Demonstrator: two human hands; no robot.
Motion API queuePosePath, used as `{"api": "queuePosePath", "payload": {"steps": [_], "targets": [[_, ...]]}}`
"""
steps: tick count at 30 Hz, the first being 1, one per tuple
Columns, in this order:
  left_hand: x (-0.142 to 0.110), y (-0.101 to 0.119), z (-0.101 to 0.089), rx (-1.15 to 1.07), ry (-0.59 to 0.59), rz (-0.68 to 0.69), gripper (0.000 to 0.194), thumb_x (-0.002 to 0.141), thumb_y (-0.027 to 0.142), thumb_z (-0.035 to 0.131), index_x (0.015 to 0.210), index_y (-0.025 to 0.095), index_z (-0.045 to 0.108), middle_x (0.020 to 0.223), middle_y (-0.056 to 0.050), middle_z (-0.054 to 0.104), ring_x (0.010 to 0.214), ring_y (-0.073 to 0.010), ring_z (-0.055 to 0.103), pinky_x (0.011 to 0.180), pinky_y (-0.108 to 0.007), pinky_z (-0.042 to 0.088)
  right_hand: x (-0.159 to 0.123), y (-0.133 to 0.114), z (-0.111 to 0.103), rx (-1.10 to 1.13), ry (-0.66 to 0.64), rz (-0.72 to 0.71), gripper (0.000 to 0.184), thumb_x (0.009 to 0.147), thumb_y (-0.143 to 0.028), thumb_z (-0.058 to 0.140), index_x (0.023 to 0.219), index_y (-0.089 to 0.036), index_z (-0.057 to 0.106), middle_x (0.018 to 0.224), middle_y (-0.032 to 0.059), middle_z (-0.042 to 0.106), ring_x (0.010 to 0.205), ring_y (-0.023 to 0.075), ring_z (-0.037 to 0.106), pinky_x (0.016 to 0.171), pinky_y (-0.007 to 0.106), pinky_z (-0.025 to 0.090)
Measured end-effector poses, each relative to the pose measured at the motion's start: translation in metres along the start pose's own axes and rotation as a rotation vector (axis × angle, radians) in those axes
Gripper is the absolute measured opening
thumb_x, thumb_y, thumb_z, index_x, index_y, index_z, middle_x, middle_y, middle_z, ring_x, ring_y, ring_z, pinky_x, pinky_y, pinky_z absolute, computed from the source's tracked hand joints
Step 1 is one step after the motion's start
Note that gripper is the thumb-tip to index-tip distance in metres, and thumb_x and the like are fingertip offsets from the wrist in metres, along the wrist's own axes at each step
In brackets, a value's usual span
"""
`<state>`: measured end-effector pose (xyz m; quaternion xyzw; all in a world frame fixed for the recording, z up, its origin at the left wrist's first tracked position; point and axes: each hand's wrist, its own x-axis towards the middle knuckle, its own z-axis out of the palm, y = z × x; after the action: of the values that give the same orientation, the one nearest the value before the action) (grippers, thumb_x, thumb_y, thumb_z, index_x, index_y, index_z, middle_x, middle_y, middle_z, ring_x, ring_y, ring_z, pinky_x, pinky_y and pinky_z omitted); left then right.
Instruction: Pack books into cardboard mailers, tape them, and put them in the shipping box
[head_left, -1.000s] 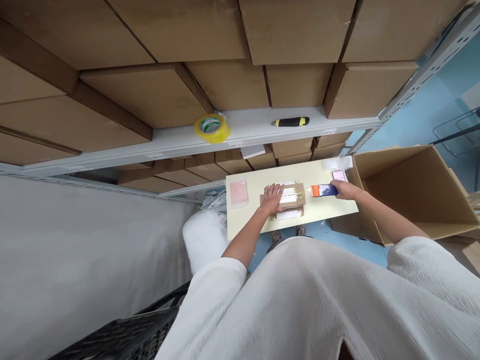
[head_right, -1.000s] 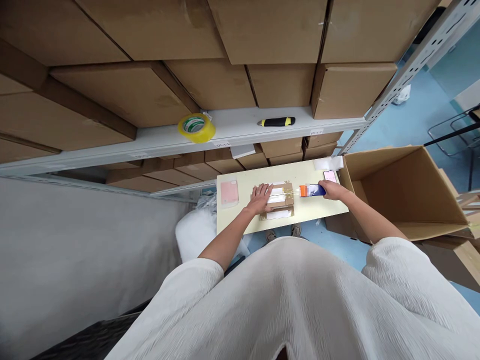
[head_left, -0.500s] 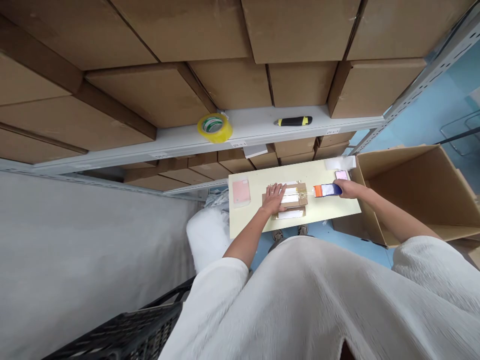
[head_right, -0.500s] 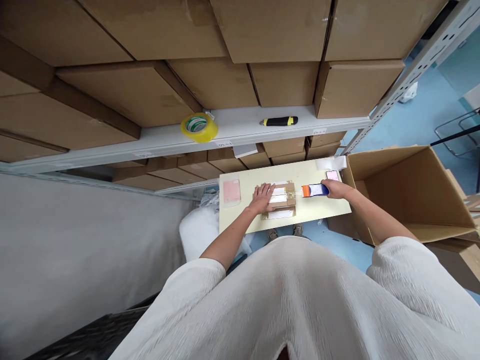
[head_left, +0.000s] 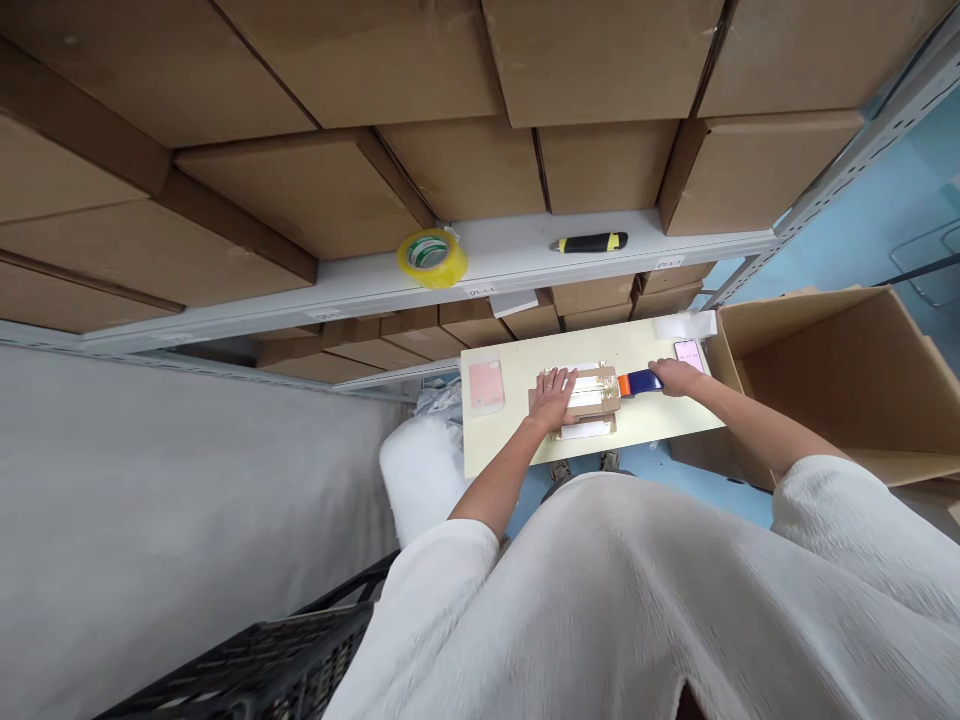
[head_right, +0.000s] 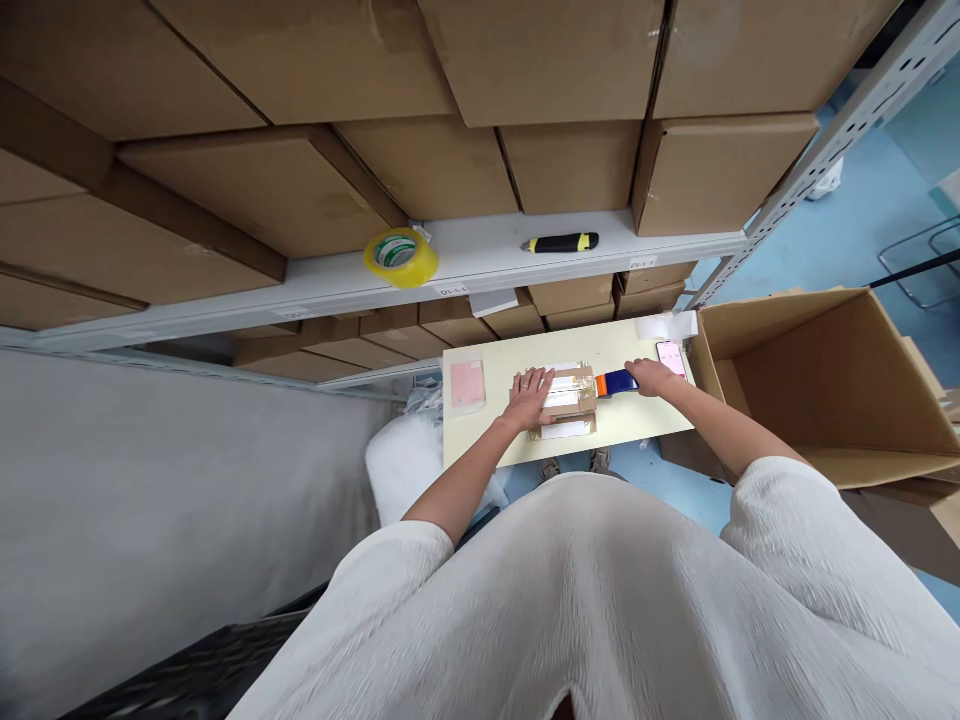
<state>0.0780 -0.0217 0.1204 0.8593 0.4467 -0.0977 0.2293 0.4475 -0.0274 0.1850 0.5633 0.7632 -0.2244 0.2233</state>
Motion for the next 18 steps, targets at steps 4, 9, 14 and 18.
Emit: {"api": "queuePosePath", "payload": {"steps": [4, 9, 14, 18], "targets": [[-0.001, 0.001, 0.002, 0.006, 0.017, 0.002, 0.134, 0.080, 0.053, 0.086, 0.179, 0.022, 0.000, 0.183, -0.021, 0.018, 0.171, -0.0442, 0.009, 0.137, -0.061, -0.006, 0.015, -0.013, -0.011, -0.043, -0.023, 0.019, 0.052, 0.082, -0.018, 0.083, 0.131, -0.019, 0.063, 0.122, 0.0232, 0.073, 0.113, 0.0402, 0.073, 0.085, 0.044, 0.059], [0.000, 0.000, 0.003, 0.000, 0.024, 0.009, 0.132, 0.082, 0.057, 0.084, 0.179, 0.023, 0.000, 0.183, -0.021, 0.019, 0.171, -0.0442, 0.010, 0.137, -0.062, -0.006, 0.026, -0.032, -0.026, 0.011, -0.051, 0.096, 0.055, 0.074, -0.018, 0.094, 0.123, -0.017, 0.070, 0.118, 0.0244, 0.075, 0.114, 0.0453, 0.074, 0.094, 0.050, 0.058], [0.000, -0.001, 0.004, -0.005, 0.019, 0.017, 0.130, 0.083, 0.057, 0.084, 0.179, 0.021, 0.004, 0.183, -0.022, 0.018, 0.171, -0.0455, 0.009, 0.136, -0.064, -0.004, 0.012, -0.047, -0.028, -0.038, 0.009, 0.119, 0.058, 0.078, -0.016, 0.091, 0.130, -0.013, 0.067, 0.123, 0.0276, 0.072, 0.120, 0.0445, 0.071, 0.096, 0.049, 0.058], [0.000, -0.002, 0.005, -0.020, 0.045, 0.031, 0.130, 0.081, 0.052, 0.087, 0.179, 0.018, 0.007, 0.182, -0.023, 0.020, 0.170, -0.0465, 0.010, 0.136, -0.064, -0.004, 0.001, -0.058, -0.025, -0.145, 0.005, 0.163, 0.060, 0.083, -0.005, 0.081, 0.140, -0.009, 0.060, 0.131, 0.0276, 0.069, 0.125, 0.0388, 0.067, 0.095, 0.042, 0.058]]}}
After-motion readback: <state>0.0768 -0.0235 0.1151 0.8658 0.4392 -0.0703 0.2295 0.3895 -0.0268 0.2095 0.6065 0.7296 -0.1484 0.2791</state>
